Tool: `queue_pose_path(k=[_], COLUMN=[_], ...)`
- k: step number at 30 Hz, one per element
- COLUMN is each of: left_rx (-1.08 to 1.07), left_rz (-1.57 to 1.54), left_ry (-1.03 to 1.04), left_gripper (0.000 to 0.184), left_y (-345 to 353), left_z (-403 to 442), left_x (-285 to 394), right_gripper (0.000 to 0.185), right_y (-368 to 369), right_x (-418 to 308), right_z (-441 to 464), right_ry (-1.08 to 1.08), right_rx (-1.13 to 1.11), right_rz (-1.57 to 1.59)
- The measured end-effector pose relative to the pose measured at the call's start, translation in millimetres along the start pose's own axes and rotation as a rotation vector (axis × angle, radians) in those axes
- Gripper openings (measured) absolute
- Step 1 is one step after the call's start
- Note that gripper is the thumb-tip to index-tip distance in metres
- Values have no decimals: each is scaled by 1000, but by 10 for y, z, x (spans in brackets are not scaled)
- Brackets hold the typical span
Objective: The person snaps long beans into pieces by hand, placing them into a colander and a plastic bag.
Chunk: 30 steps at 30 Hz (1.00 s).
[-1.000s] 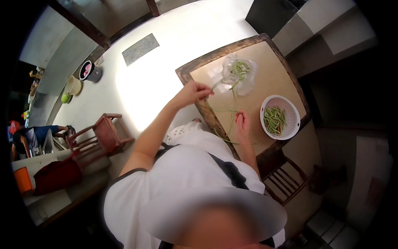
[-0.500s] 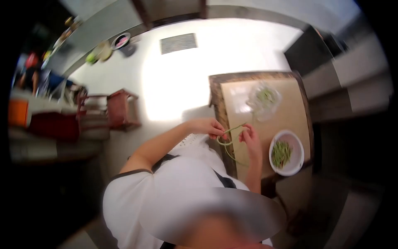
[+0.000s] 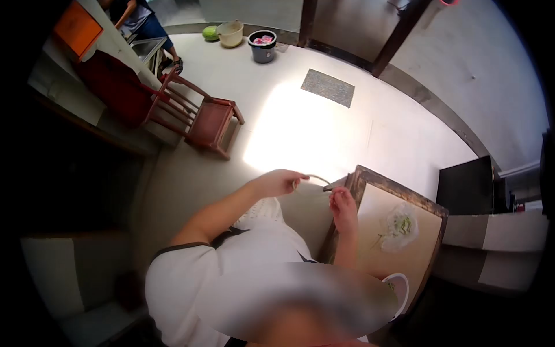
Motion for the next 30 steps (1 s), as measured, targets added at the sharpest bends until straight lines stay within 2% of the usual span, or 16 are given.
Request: queue_pose_path(k=[3,6,8,12,14,15,17,18,19,21,22,23,25,26,28,30], left_rx=[147,190,190,315,321,338,517,514,488,454,476,458,354,380,393,486], left_rz=[-385,-445,-537,-516,-210,-215,706,1014,1199,1472,1548,1570,1302,1315,787,648], left_ry=[44,162,237,415,498,521,465,572,540,557,580,707,641,647,360,417], left_gripper=[27,28,27,27,29,29,34,45,56,64,67,65,47,47,26,25], left_y=[-568,-919,-1191,-1639,-1813,-1867,-1919,-1922,-1949,-1992,-2048,-2141,-2403,-2475,-2544,-2674], left_z=[118,171,253,305,282,275,249,241,250,304,376,474,720,817,1010,1234], left_x=[334,861,1173,1753,2015,2128,2318,2391,2473,2609,2679,2732,2816,2947,3147,3352], right_gripper=[17,21,24,23,23,23,21,20,19,17,16,15,14,15,16,17], right_y=[465,989,1321,1799,2022,2130,2372,2483,2591,2786,2882,2962,3099,3117,3177,3254], right_x=[-241,-436,-549,-624,-714,-754,-853,-894,-927,-997,-994,-1009,-1108,-1147,-1319,-1521], right_z=[632,1255,1669,2470,2783,2936,3179,3286,3413,3622,3744,3881,4215,4446,4849,5232], right_ry=[27,68,139,200,182,150,108,35,-50,-75,-52,-32,16,43,73,115], right_rx=[-46,-52,-124,-221,-224,-206,-201,-241,-288,-491,-587,-681,-766,-760,-735,-694], right_rz=[-57,-49,185,225,102,-9,-186,-437,-685,-978,-1015,-1052,-1013,-941,-859,-766])
Point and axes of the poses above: each hand's wrist, its own z-axis towards the middle knuckle, its own y-axis out of the palm, x = y × z, the point moved 1 cm from there along z, towards the middle knuckle, and after that the axes turned 14 degrees about y, right-handed, at the moved point
